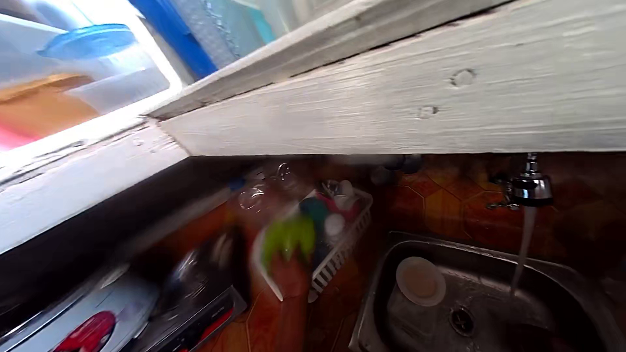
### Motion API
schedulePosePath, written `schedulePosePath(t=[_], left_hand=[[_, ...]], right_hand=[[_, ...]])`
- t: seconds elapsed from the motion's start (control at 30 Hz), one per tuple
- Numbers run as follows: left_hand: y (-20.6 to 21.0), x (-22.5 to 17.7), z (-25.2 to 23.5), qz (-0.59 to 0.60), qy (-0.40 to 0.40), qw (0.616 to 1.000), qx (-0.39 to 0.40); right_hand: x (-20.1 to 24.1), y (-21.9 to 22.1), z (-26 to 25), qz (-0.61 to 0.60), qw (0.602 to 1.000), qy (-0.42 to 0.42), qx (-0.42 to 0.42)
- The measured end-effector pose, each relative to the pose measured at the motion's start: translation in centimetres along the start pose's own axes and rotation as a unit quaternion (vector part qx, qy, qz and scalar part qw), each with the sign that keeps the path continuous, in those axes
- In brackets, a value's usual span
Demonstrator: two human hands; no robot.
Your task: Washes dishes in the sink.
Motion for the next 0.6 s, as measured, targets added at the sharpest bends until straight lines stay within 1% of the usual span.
schedulePosePath(t=[0.07, 0.1, 0.13, 0.17, 0.2, 0.23, 0.27, 0.3, 0.33, 0.37, 0.4, 0.43, 0.5, 0.53, 0.6], left_hand=[[-0.1, -0.3, 0.4, 0.016, 0.055, 0.996, -0.075], [-0.3, -0.9, 0.8, 0.024, 0.088, 0.989, -0.113], [-0.5, -2.1, 1.4, 0.039, 0.121, 0.982, -0.137], [-0.8, -3.6, 2.4, 0.066, 0.156, 0.976, -0.136], [-0.8, -5.5, 3.6, 0.091, 0.191, 0.971, -0.113], [-0.6, -7.6, 5.1, 0.113, 0.220, 0.967, -0.059], [-0.2, -9.7, 6.7, 0.121, 0.240, 0.963, 0.032], [0.5, -11.9, 8.5, 0.099, 0.258, 0.949, 0.149], [1.8, -13.5, 10.4, 0.067, 0.289, 0.921, 0.252], [3.4, -14.7, 12.3, 0.041, 0.331, 0.879, 0.339], [5.4, -15.3, 14.1, 0.019, 0.365, 0.837, 0.408], [7.7, -15.4, 15.7, 0.016, 0.400, 0.809, 0.431], [10.9, -15.6, 17.6, -0.009, 0.436, 0.771, 0.464], [12.1, -15.7, 18.2, -0.021, 0.442, 0.761, 0.474], [13.7, -15.9, 19.0, -0.040, 0.460, 0.756, 0.464]], right_hand=[[-0.3, 0.2, -0.9, -0.019, 1.000, -0.021, -0.009], [-0.7, 0.4, -1.5, -0.036, 0.999, -0.032, -0.025], [-0.3, 0.2, -1.9, -0.064, 0.997, -0.023, -0.035], [0.0, 0.0, -2.4, -0.104, 0.993, -0.010, -0.050], [0.2, -0.2, -2.9, -0.148, 0.987, 0.007, -0.069], [0.6, -0.3, -3.5, -0.191, 0.977, 0.025, -0.091], [0.9, -0.4, -4.2, -0.232, 0.965, 0.045, -0.112], [1.2, -0.5, -4.8, -0.276, 0.950, 0.061, -0.130], [1.4, -0.5, -5.3, -0.323, 0.933, 0.078, -0.141], [1.7, -0.5, -5.6, -0.370, 0.912, 0.095, -0.148], [2.0, -0.4, -5.9, -0.412, 0.891, 0.115, -0.150], [2.1, -0.2, -6.3, -0.443, 0.874, 0.132, -0.149], [2.2, 0.3, -6.9, -0.476, 0.855, 0.156, -0.137], [2.2, 0.5, -7.1, -0.484, 0.850, 0.163, -0.130], [2.0, 0.9, -7.2, -0.480, 0.851, 0.174, -0.122]])
Point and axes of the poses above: each hand's wrist, its own z-axis away from the middle knuckle, its own y-axis out of the palm, x = y × z, the point moved 4 cm from there along -z, towards the middle knuckle, and after that the axes turned 2 degrees about -y, right-handed, at the moved point
